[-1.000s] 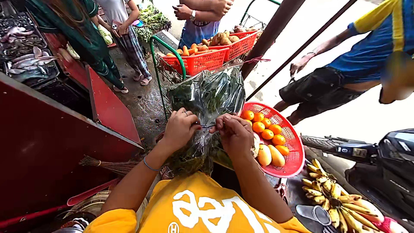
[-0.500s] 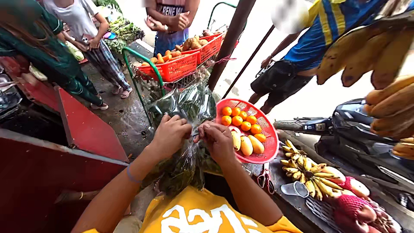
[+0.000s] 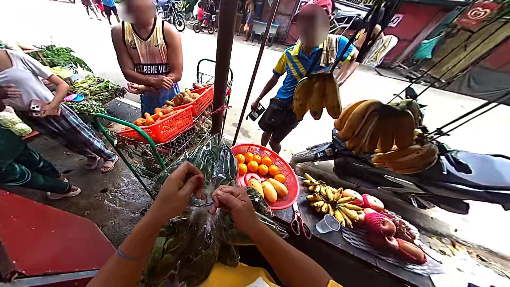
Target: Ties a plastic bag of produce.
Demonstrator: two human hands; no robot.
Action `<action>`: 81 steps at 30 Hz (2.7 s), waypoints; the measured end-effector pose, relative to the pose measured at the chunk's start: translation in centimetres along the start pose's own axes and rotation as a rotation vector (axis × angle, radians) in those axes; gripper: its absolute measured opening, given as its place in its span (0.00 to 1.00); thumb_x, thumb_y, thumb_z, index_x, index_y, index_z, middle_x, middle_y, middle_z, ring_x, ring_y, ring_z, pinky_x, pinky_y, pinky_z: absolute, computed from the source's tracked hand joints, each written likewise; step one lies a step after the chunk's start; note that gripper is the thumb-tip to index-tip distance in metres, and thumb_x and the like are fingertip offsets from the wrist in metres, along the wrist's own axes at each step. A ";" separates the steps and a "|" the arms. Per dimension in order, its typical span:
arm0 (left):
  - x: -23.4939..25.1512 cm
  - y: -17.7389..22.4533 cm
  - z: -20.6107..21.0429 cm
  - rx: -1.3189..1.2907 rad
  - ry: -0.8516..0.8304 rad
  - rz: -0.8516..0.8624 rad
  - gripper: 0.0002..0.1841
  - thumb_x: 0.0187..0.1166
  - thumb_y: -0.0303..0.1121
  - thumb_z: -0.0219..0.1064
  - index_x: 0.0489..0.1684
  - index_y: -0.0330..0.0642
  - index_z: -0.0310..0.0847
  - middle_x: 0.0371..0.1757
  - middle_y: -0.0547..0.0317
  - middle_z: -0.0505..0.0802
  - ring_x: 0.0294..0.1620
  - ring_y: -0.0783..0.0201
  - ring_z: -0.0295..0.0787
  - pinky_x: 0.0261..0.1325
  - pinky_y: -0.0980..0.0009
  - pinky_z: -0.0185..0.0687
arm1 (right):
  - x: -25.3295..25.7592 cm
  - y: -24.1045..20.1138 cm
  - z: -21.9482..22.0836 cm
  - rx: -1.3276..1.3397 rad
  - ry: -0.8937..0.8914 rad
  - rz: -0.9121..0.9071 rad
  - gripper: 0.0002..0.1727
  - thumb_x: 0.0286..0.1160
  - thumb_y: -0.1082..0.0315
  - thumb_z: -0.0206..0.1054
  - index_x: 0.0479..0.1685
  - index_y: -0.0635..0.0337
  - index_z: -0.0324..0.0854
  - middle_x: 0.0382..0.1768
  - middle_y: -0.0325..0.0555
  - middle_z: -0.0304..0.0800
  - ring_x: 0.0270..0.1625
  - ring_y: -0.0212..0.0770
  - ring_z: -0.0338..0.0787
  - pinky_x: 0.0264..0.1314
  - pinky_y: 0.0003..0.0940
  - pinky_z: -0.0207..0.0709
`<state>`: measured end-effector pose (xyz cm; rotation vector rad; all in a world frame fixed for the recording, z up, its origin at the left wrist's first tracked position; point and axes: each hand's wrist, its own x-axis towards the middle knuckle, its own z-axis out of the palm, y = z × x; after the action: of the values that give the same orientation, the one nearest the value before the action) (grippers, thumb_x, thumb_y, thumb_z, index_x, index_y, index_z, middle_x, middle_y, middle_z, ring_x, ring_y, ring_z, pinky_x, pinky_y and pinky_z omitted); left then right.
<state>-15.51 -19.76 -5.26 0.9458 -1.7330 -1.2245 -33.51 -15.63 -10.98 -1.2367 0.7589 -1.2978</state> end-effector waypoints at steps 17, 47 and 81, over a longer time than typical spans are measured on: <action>2.1 1.8 -4.4 -0.086 0.006 0.223 0.04 0.86 0.25 0.58 0.41 0.44 0.73 0.29 0.72 0.85 0.20 0.83 0.73 0.23 0.86 0.68 | 1.5 1.4 1.0 -0.075 0.123 0.009 0.23 0.81 0.74 0.46 0.20 0.52 0.84 0.22 0.28 0.86 0.27 0.25 0.86 0.41 0.27 0.87; 0.0 4.7 -8.8 1.082 -0.679 -0.046 0.13 0.89 0.27 0.54 0.51 0.31 0.86 0.51 0.38 0.90 0.51 0.39 0.90 0.48 0.43 0.81 | 3.3 -1.4 4.6 -0.248 -0.051 -0.472 0.21 0.90 0.65 0.52 0.22 0.51 0.77 0.37 0.30 0.88 0.43 0.24 0.90 0.53 0.25 0.88; 0.9 0.8 -6.3 0.061 -0.504 -0.269 0.05 0.82 0.25 0.64 0.37 0.38 0.84 0.31 0.71 0.89 0.33 0.80 0.87 0.45 0.78 0.85 | 2.2 -0.3 3.6 -0.159 -0.246 -0.392 0.23 0.89 0.64 0.53 0.21 0.62 0.77 0.31 0.39 0.87 0.39 0.25 0.87 0.47 0.23 0.83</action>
<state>-10.26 -22.67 -2.95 0.9863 -2.0858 -1.7045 -29.84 -16.88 -9.37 -1.6997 0.4623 -1.3795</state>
